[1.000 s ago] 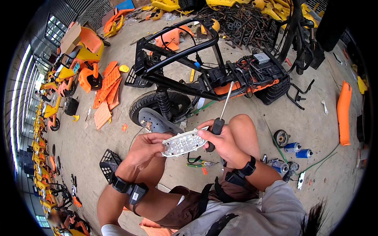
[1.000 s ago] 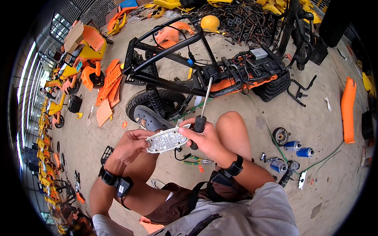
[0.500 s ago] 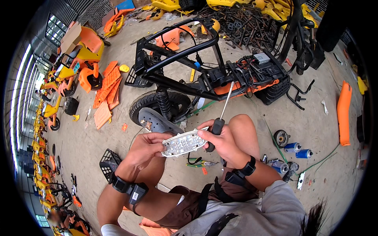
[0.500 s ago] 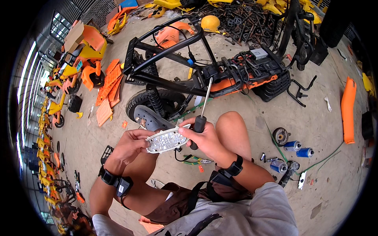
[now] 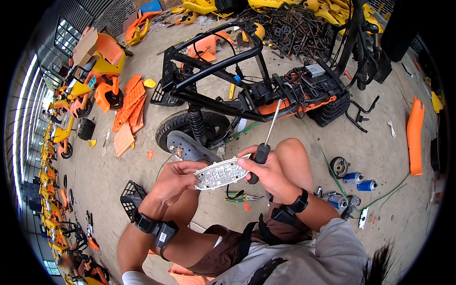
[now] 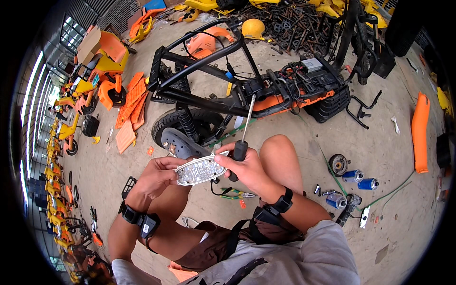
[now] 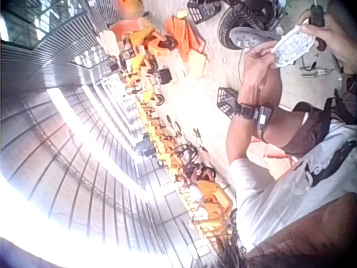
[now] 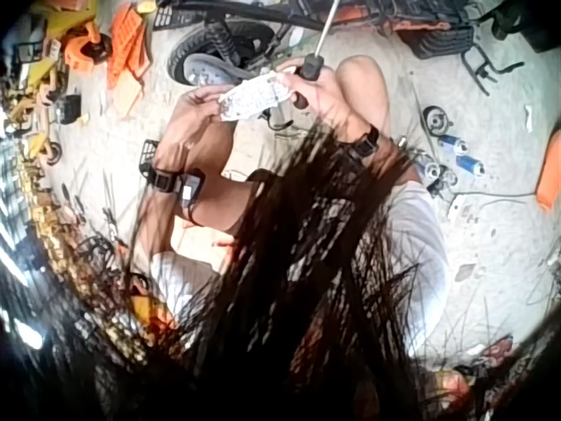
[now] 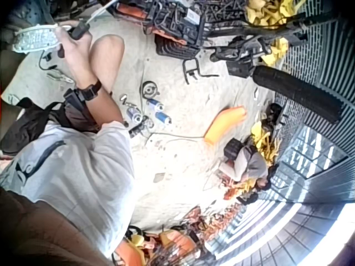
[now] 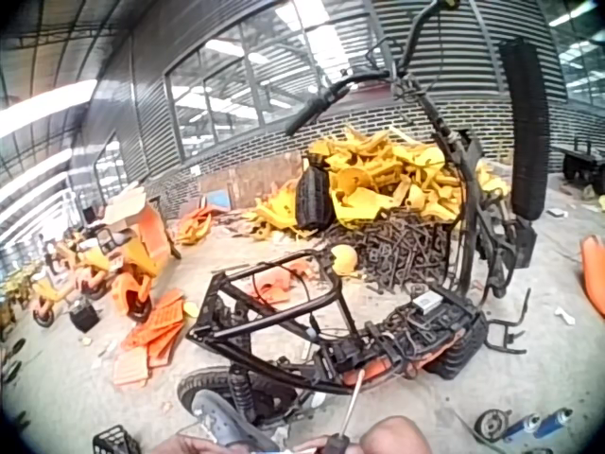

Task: The person removes screws from a scooter light component using a screwdriver and manipulates the internal wires with pliers.

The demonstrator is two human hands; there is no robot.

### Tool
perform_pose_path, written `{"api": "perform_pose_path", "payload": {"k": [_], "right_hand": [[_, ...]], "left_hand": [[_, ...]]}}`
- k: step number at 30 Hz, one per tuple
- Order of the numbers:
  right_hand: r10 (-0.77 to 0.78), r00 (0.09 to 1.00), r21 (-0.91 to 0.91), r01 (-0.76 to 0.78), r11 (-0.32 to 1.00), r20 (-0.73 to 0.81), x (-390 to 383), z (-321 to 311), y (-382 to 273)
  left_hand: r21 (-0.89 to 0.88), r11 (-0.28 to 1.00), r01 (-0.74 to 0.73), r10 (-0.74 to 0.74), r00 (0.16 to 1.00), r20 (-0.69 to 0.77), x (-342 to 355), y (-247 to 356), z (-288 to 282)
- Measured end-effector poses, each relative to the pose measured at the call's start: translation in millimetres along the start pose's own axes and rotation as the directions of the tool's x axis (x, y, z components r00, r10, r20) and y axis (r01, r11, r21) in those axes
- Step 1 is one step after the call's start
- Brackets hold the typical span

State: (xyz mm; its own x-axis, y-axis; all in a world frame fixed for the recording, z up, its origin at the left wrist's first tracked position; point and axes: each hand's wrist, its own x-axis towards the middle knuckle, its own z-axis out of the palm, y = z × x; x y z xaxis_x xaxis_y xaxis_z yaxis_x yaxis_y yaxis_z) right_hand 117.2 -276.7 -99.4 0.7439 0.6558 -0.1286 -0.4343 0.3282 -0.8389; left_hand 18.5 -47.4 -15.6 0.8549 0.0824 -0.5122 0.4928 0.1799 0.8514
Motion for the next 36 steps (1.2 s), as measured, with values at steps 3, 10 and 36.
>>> {"api": "perform_pose_path", "payload": {"k": [3,10,36], "right_hand": [[-0.004,1.000,0.008,0.004,1.000,-0.001,0.2,-0.4,0.8],[0.002,1.000,0.018,-0.002,1.000,-0.005,0.6,0.0,0.9],[-0.012,0.998,0.022,0.014,1.000,-0.061,-2.0,2.9,3.0]], "left_hand": [[0.002,1.000,0.007,-0.007,1.000,0.009,0.3,0.0,-2.5],[0.023,1.000,0.007,-0.008,1.000,0.013,1.3,-2.0,-3.2],[0.051,0.999,-0.003,0.000,0.999,0.049,2.2,-0.4,-3.9]]}}
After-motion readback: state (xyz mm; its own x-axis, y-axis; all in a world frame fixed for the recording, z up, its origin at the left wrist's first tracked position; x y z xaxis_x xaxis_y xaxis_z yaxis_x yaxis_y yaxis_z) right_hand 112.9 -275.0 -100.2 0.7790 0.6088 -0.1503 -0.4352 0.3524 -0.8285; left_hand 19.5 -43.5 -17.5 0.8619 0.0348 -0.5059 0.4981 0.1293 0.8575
